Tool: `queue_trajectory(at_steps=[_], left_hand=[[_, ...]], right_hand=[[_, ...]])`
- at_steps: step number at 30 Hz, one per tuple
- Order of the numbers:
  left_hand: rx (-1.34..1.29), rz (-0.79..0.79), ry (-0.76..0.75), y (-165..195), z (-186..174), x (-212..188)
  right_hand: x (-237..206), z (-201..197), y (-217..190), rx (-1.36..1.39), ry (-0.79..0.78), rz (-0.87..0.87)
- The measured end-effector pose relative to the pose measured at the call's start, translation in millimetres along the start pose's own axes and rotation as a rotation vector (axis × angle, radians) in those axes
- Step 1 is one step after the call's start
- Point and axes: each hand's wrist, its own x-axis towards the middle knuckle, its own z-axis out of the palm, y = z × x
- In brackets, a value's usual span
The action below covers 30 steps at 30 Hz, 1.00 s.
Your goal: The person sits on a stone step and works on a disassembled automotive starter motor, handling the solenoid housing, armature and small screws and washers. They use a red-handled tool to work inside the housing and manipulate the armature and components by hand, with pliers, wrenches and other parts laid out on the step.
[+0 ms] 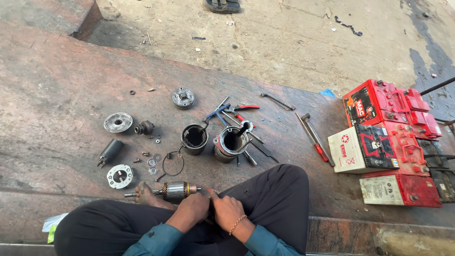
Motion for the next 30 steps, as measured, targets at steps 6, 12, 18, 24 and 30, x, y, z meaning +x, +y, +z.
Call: queue_trajectory(at_steps=[6,12,18,24,30], left_hand=[[0.000,0.018,0.030,1,-3,4],[-0.041,-0.004,-0.013,1,-4,5],[-0.067,0.005,0.068,0,5,15],[0.262,0.280,0.133,-6,26,31],[0.035,0.076,0.045,-10,28,36]], right_hand=[[3,-1,1,0.006,-0.006,0.010],[-5,4,6,-0.015,0.002,0.010],[9,9,11,-0.039,-0.031,0.040],[10,10,16,-0.040,0.029,0.019],[4,10,17,-0.050,-0.027,0.044]])
